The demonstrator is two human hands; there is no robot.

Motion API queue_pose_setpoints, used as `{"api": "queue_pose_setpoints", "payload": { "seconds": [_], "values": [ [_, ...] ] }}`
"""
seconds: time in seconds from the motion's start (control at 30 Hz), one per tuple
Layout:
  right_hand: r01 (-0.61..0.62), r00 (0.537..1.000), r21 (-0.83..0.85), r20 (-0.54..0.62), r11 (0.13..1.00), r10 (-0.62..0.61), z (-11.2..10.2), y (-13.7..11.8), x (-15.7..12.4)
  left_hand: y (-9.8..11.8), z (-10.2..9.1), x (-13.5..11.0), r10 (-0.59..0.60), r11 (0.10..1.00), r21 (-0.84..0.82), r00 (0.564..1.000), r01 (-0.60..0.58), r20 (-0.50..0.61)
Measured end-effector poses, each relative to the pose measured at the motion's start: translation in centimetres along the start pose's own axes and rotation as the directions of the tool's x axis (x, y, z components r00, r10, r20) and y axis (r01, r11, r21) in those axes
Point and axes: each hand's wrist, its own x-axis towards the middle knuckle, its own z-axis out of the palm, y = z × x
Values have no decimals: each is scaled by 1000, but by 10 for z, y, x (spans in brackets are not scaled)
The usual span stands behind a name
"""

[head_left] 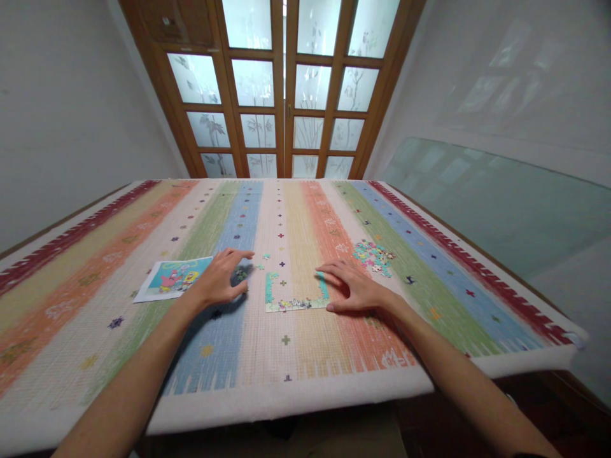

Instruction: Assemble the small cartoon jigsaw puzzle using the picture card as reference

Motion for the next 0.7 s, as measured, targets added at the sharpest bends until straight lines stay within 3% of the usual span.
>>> {"api": "queue_pose_setpoints", "payload": {
  "seconds": [0.23, 0.43, 0.7],
  "values": [
    [9, 1000, -4, 9, 1000, -9, -1, 1, 0, -25, -7, -6, -18, 999, 33, 999, 16, 48],
    [10, 1000, -1, 6, 1000, -10, -1, 0, 1, -20, -6, -4, 47, 997, 54, 995, -52, 86],
    [8, 1000, -6, 0, 1000, -8, -1, -2, 0, -13, -9, -2, 38, 999, 0, 995, -39, 95]
  ]
}}
